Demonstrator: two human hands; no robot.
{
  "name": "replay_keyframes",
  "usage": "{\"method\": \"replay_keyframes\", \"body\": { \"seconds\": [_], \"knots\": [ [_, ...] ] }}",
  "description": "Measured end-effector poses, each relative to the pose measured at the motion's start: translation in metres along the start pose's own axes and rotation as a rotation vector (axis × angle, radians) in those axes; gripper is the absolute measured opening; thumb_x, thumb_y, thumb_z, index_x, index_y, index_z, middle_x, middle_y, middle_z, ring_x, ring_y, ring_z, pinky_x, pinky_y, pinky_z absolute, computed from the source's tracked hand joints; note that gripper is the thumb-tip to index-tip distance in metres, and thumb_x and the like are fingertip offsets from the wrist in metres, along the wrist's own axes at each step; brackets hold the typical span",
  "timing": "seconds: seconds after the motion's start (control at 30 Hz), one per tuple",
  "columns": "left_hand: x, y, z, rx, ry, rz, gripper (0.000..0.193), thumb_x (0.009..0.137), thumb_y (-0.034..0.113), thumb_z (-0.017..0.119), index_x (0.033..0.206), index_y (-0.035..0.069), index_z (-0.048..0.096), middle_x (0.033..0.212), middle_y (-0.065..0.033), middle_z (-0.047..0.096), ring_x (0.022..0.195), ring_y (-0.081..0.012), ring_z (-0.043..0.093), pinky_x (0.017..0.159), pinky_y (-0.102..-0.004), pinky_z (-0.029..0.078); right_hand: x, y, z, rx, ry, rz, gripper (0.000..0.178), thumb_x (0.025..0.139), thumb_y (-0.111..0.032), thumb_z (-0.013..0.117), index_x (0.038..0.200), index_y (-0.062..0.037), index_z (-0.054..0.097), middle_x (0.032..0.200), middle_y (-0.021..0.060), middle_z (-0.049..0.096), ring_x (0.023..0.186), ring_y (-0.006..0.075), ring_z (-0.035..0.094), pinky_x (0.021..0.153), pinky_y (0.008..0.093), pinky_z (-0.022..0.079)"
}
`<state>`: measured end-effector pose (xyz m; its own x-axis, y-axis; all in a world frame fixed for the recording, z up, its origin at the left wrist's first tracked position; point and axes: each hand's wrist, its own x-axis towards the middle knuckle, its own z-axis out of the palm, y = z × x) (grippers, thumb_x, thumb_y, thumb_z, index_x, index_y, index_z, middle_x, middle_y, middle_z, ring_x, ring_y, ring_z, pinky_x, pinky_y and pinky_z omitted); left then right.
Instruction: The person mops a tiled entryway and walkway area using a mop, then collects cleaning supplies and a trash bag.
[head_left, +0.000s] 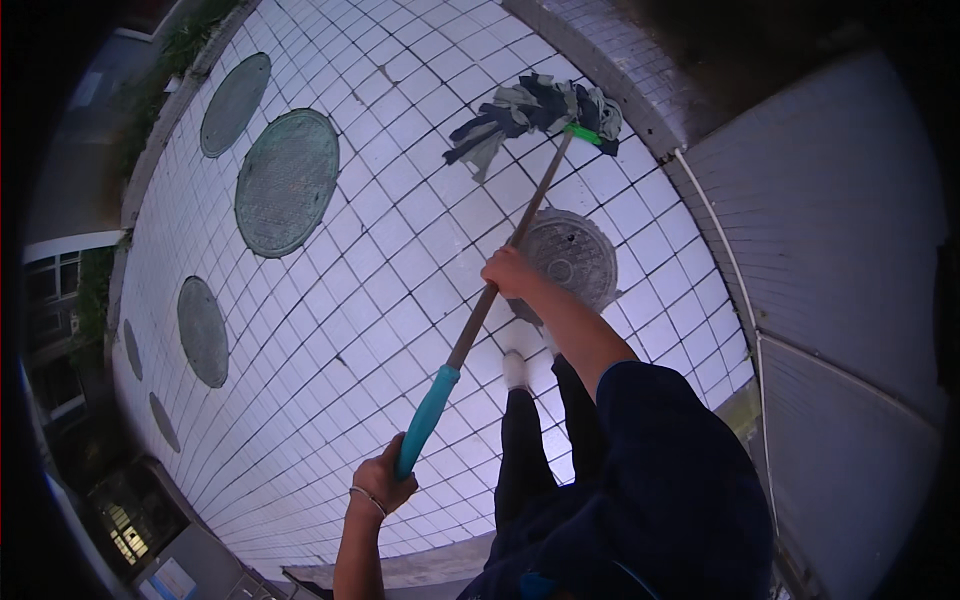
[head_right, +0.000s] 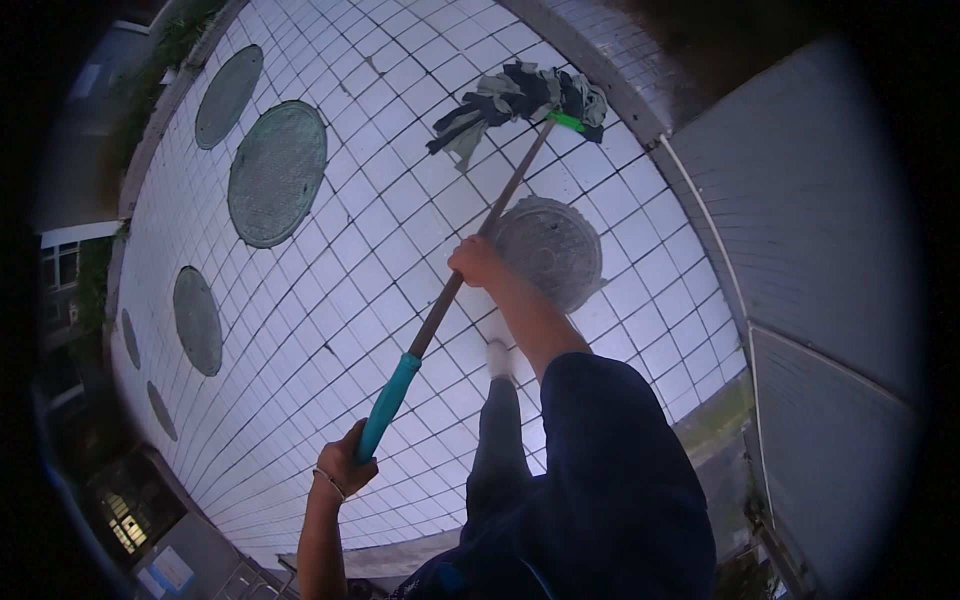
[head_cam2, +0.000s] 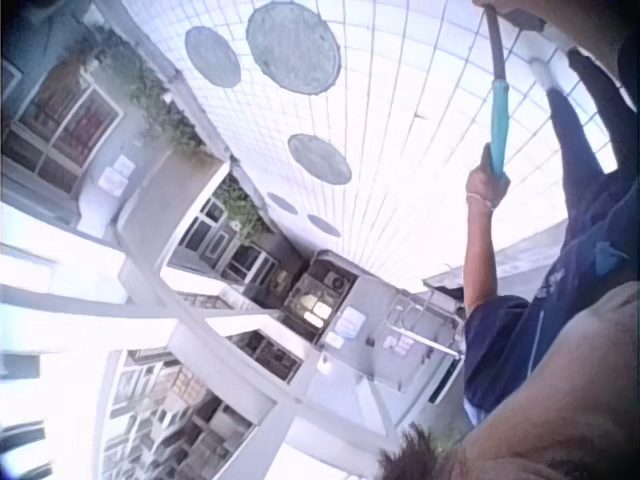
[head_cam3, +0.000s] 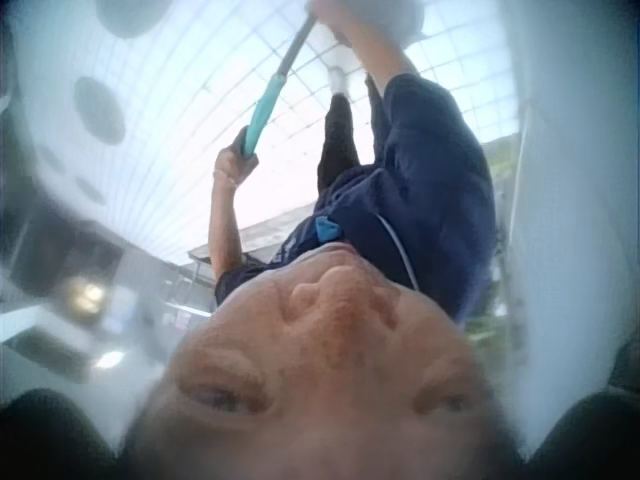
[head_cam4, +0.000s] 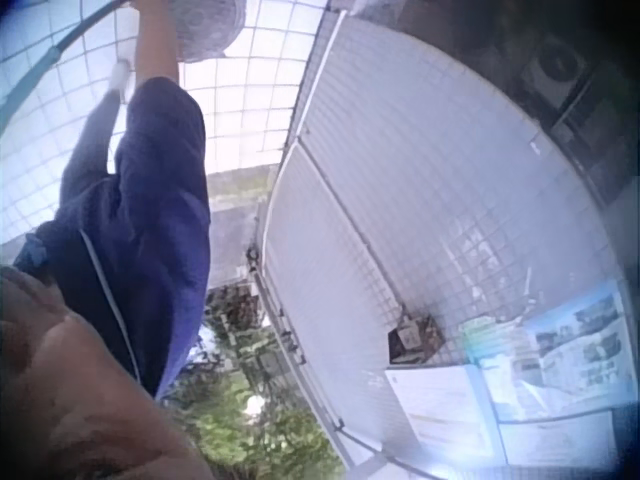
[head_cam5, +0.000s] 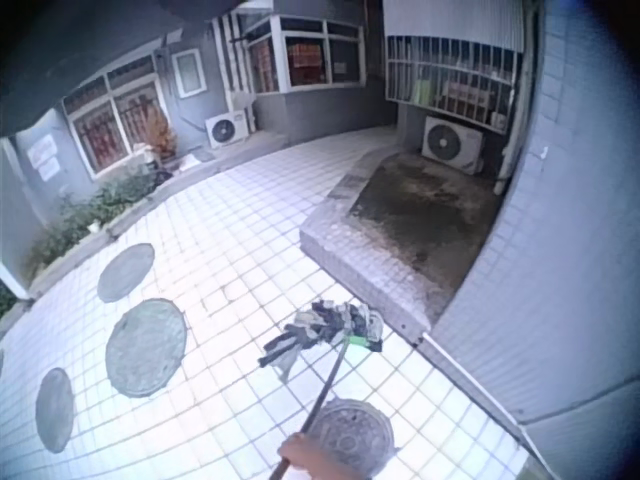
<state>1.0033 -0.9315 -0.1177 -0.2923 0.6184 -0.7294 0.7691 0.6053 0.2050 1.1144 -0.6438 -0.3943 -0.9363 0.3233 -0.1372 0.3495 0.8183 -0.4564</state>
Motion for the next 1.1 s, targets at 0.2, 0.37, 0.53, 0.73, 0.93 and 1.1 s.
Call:
{"method": "replay_keyframes", "body": {
  "seconds": [0.2, 0.37, 0.53, 0.73, 0.93, 1.1],
  "knots": [
    [-0.004, 0.0, -0.025, 0.216, 0.038, 0.086, 0.054, 0.06, 0.015, 0.059, 0.112, 0.013, 0.044, 0.065, -0.0106, 0.057, 0.057, -0.0283, 0.056, 0.051, -0.0369, 0.046, -0.034, -0.004, -0.005, 0.092, 0.001, 0.087, 0.011, 0.059, -0.008, 0.055, 0.065, -0.0163, 0.053, 0.069, 0.0026, 0.053, 0.08, 0.023, 0.05, 0.078, 0.0375, 0.034],
    [-0.032, 0.04, -0.074, 0.187, 0.612, 0.19, 0.055, 0.056, 0.011, 0.068, 0.108, 0.009, 0.049, 0.075, -0.0096, 0.056, 0.061, -0.0258, 0.055, 0.051, -0.032, 0.046, -0.015, 0.025, -0.048, 0.226, 0.158, 0.132, 0.014, 0.057, -0.006, 0.057, 0.068, -0.0136, 0.054, 0.07, 0.0064, 0.053, 0.075, 0.0255, 0.052, 0.07, 0.0384, 0.037],
    [-0.027, 0.082, -0.114, 0.108, 1.02, 0.373, 0.041, 0.076, 0.012, 0.055, 0.111, -0.003, 0.041, 0.077, -0.012, 0.055, 0.065, -0.0201, 0.054, 0.056, -0.0283, 0.045, -0.027, 0.081, -0.079, 0.237, 0.223, 0.154, 0.008, 0.06, -0.011, 0.056, 0.067, -0.0117, 0.056, 0.072, 0.0083, 0.056, 0.077, 0.0274, 0.053, 0.071, 0.0402, 0.038],
    [-0.02, 0.15, -0.25, 0.065, 1.083, 0.577, 0.041, 0.086, 0.014, 0.036, 0.123, -0.001, 0.027, 0.075, -0.0101, 0.052, 0.061, -0.0148, 0.048, 0.052, -0.0234, 0.039, -0.064, 0.079, -0.146, 0.377, 0.361, 0.336, 0.009, 0.058, -0.008, 0.052, 0.065, -0.0123, 0.055, 0.07, 0.0071, 0.056, 0.075, 0.025, 0.053, 0.068, 0.0385, 0.037],
    [0.057, 0.273, -0.278, -0.088, 0.789, 0.828, 0.046, 0.082, 0.013, 0.042, 0.124, 0.004, 0.028, 0.074, -0.0059, 0.053, 0.058, -0.0105, 0.048, 0.053, -0.0219, 0.041, -0.214, 0.098, -0.136, 0.539, 0.601, 0.665, 0.009, 0.055, -0.006, 0.055, 0.062, -0.0108, 0.054, 0.066, 0.0087, 0.055, 0.069, 0.0271, 0.054, 0.061, 0.0392, 0.039],
    [0.135, 0.402, -0.137, -0.276, 0.228, 0.924, 0.043, 0.075, 0.001, 0.041, 0.118, 0.004, 0.037, 0.086, -0.005, 0.053, 0.066, -0.0106, 0.049, 0.058, -0.0222, 0.044, -0.401, 0.114, -0.025, 0.302, 0.915, 1.085, 0.01, 0.05, 0.0, 0.049, 0.059, -0.0032, 0.047, 0.059, 0.0146, 0.048, 0.062, 0.0332, 0.049, 0.055, 0.0425, 0.036]
  ]
}}
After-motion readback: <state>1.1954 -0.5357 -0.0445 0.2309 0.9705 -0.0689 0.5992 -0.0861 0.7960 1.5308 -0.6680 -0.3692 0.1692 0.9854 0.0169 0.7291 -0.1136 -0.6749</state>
